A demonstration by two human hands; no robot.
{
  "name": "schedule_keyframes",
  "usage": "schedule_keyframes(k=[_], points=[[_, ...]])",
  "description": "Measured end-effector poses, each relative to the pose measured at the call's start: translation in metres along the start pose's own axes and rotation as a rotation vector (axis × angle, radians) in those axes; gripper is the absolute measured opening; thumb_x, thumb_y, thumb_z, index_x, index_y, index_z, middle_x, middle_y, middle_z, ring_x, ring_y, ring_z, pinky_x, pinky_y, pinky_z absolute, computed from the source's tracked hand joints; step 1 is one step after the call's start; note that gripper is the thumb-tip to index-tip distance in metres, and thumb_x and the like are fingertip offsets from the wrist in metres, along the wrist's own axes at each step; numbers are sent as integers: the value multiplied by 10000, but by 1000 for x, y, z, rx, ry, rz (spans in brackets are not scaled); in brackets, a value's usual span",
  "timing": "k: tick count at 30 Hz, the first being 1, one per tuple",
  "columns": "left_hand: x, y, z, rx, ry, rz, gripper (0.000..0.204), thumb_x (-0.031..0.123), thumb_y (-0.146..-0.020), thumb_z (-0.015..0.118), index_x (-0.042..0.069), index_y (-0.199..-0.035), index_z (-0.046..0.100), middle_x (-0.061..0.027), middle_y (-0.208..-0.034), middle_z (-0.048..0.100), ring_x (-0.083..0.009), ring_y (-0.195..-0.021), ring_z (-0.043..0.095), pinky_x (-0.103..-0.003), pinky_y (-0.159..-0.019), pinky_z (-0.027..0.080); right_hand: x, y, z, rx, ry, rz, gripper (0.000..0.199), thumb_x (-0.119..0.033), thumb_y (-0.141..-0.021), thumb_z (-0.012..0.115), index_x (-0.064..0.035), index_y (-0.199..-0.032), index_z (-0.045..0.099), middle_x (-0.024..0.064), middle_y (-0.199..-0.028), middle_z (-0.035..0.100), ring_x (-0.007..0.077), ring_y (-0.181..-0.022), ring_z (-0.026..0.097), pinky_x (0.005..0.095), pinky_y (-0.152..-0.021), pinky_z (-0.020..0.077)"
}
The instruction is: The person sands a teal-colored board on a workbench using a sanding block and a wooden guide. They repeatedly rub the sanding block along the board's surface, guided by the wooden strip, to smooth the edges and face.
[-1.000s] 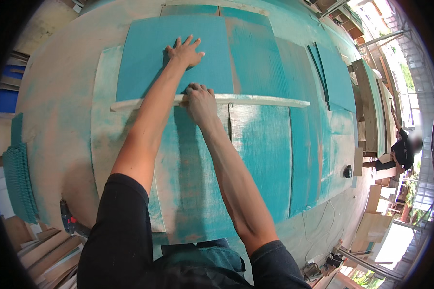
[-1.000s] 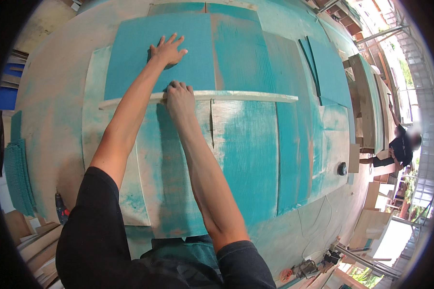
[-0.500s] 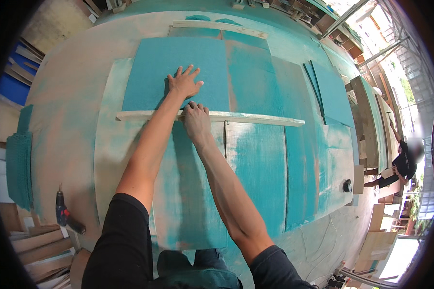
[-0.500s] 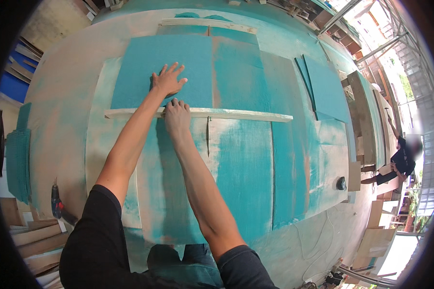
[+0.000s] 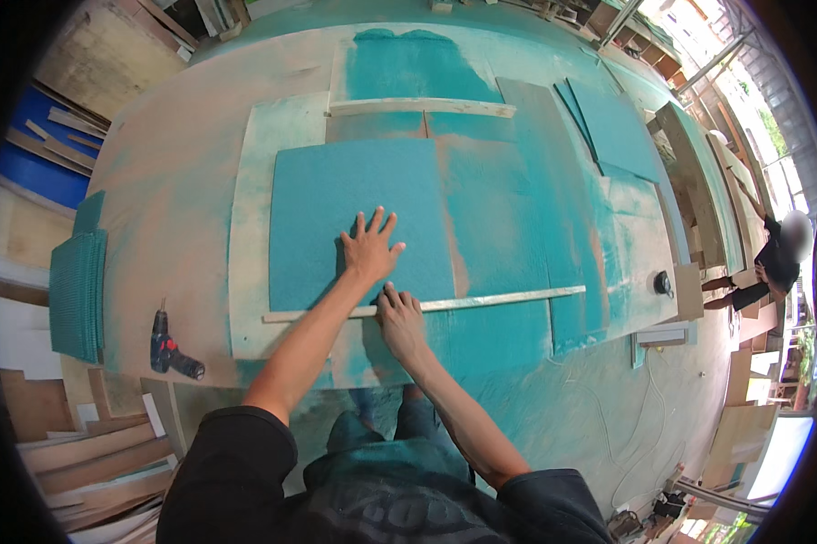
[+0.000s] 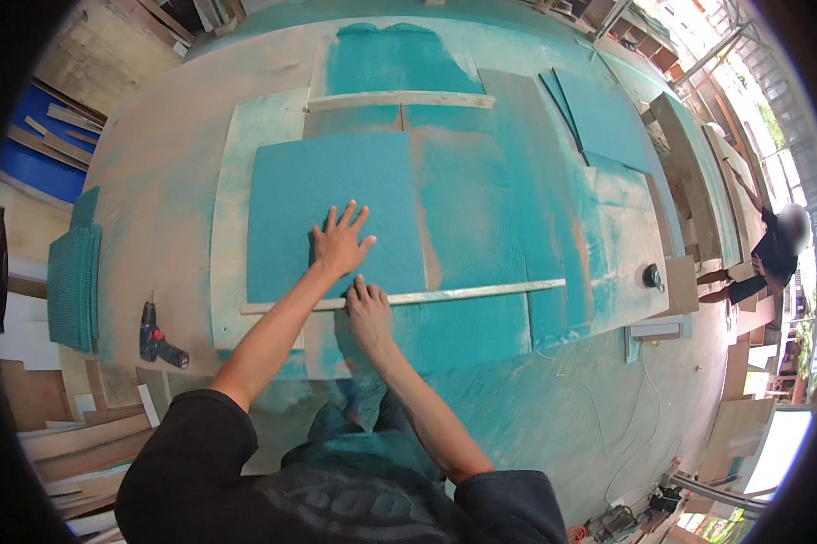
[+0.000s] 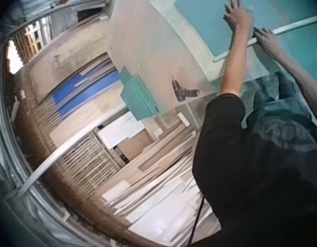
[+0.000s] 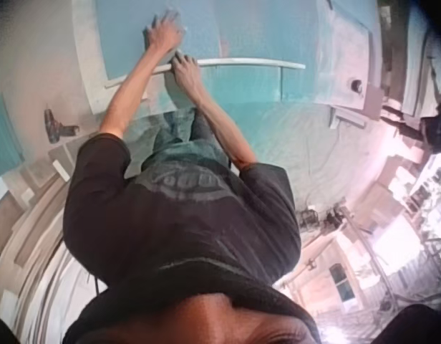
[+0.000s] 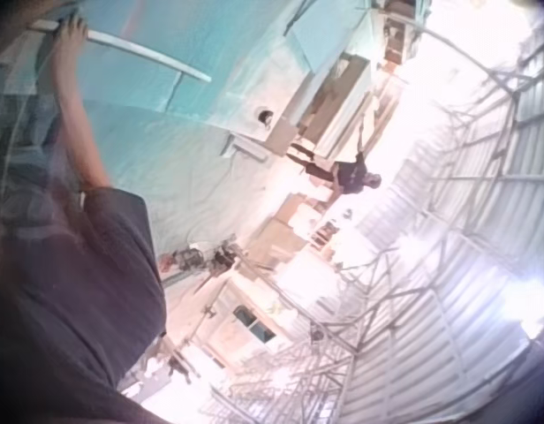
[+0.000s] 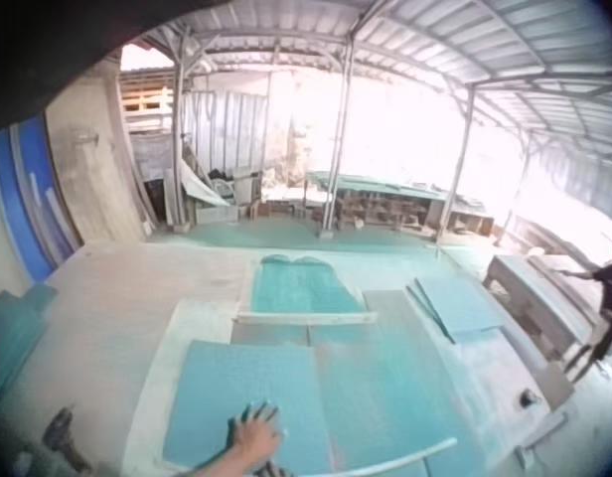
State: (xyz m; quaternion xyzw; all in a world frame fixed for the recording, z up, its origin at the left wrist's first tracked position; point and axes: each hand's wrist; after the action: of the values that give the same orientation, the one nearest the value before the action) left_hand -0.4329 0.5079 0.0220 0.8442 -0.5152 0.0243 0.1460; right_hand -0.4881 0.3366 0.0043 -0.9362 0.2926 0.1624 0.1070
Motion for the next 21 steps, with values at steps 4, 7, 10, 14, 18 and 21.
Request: schedule_keyframes(k=[4, 7, 10, 14, 18, 21], points=[[19, 91, 16, -34, 17, 40, 739, 525, -1041, 574, 225, -1670, 328, -81, -1758, 228, -440, -1571, 264, -781, -1097, 340, -28, 91, -17, -54, 16, 12, 438, -135, -923, 649, 31, -1328, 628, 160, -1491, 572, 296, -1154, 593, 422, -1010, 476], [28, 150, 30, -64, -3, 49, 752, 530, -1041, 576, 224, -1677, 315, -83, -1759, 226, -444, -1566, 273, -761, -1058, 378, -48, 149, -23, -133, -8, 56, 500, -149, -918, 703, 16, -1378, 597, 145, -1504, 556, 292, -1187, 577, 418, -1024, 471], [36, 187, 38, -60, -5, 53, 755, 534, -1043, 572, 232, -1681, 303, -71, -1760, 229, -440, -1565, 276, -751, -1044, 391, -61, 184, -29, -152, -7, 67, 529, -153, -907, 713, 12, -1395, 592, 140, -1504, 557, 290, -1190, 578, 417, -1027, 471], [40, 210, 46, -56, 0, 64, 753, 538, -1046, 567, 239, -1683, 298, -56, -1758, 237, -437, -1564, 278, -754, -1039, 390, -73, 211, -33, -153, -29, 95, 508, -119, -918, 671, 28, -1398, 593, 143, -1521, 548, 286, -1190, 579, 421, -1051, 468], [43, 222, 47, -55, 6, 60, 755, 536, -1040, 579, 230, -1674, 305, -67, -1751, 243, -426, -1562, 272, -748, -1048, 395, -74, 223, -31, -147, -35, 87, 521, -140, -921, 693, 18, -1407, 591, 140, -1524, 548, 292, -1206, 573, 426, -1061, 463], [42, 225, 48, -60, 41, 58, 747, 525, -1038, 590, 231, -1671, 325, -70, -1752, 242, -433, -1567, 265, -766, -1061, 372, -76, 224, -34, -161, -38, 97, 538, -152, -915, 710, 17, -1411, 587, 144, -1525, 549, 303, -1214, 574, 429, -1064, 464]])
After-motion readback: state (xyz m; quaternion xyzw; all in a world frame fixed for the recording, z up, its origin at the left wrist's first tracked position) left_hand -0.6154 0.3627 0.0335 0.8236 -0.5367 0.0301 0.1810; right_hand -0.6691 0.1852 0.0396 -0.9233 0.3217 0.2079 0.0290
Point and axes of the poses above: each hand's wrist, its own y-axis away from the middle knuckle, its own z-axis out of the palm, x = y × z
